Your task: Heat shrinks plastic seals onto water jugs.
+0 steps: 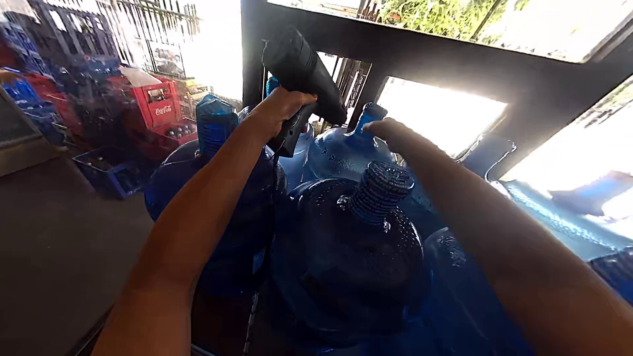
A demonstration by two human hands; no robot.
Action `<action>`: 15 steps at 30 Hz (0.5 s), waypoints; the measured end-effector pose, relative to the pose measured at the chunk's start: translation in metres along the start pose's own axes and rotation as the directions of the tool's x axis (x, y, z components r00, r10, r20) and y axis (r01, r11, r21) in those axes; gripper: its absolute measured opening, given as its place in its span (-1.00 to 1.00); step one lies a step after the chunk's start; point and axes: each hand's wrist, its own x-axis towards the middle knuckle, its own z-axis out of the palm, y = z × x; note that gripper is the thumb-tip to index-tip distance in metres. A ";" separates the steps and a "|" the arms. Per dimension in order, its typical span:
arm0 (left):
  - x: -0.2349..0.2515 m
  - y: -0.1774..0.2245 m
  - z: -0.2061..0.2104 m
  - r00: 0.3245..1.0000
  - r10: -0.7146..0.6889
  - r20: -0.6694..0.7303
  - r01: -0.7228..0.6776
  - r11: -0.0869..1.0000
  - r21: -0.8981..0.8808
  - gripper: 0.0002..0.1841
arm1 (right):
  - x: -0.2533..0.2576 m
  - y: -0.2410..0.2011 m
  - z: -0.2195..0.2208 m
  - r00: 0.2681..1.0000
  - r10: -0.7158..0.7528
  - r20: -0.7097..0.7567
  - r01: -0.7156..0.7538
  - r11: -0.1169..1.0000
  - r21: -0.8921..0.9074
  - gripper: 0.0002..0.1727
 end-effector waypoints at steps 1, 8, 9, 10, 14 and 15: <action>-0.002 0.001 -0.002 0.999 0.035 -0.018 -0.035 0.999 -0.026 -0.59 | 0.007 -0.001 0.015 0.995 0.020 -0.097 -0.007 0.992 0.126 -0.29; -0.016 0.009 -0.021 0.978 0.181 -0.107 -0.201 0.954 -0.223 -0.63 | 0.046 0.004 0.047 0.896 0.006 -0.445 0.083 0.980 0.180 -0.18; -0.016 0.010 -0.023 0.973 0.198 -0.119 -0.220 0.949 -0.226 -0.64 | 0.055 0.013 0.041 0.912 -0.076 -0.404 0.160 0.971 0.177 -0.25; -0.016 0.011 -0.025 0.969 0.212 -0.124 -0.236 0.943 -0.235 -0.65 | 0.061 0.023 0.034 0.924 -0.158 -0.349 0.237 0.951 0.196 -0.35; -0.015 0.015 -0.031 0.967 0.233 -0.105 -0.253 0.927 -0.277 -0.68 | 0.071 0.044 0.001 0.903 -0.430 -0.001 0.422 0.886 0.191 -0.59; -0.016 0.015 -0.031 0.966 0.235 -0.104 -0.255 0.929 -0.267 -0.73 | 0.068 0.044 -0.007 0.873 -0.482 0.074 0.474 0.874 0.103 -0.68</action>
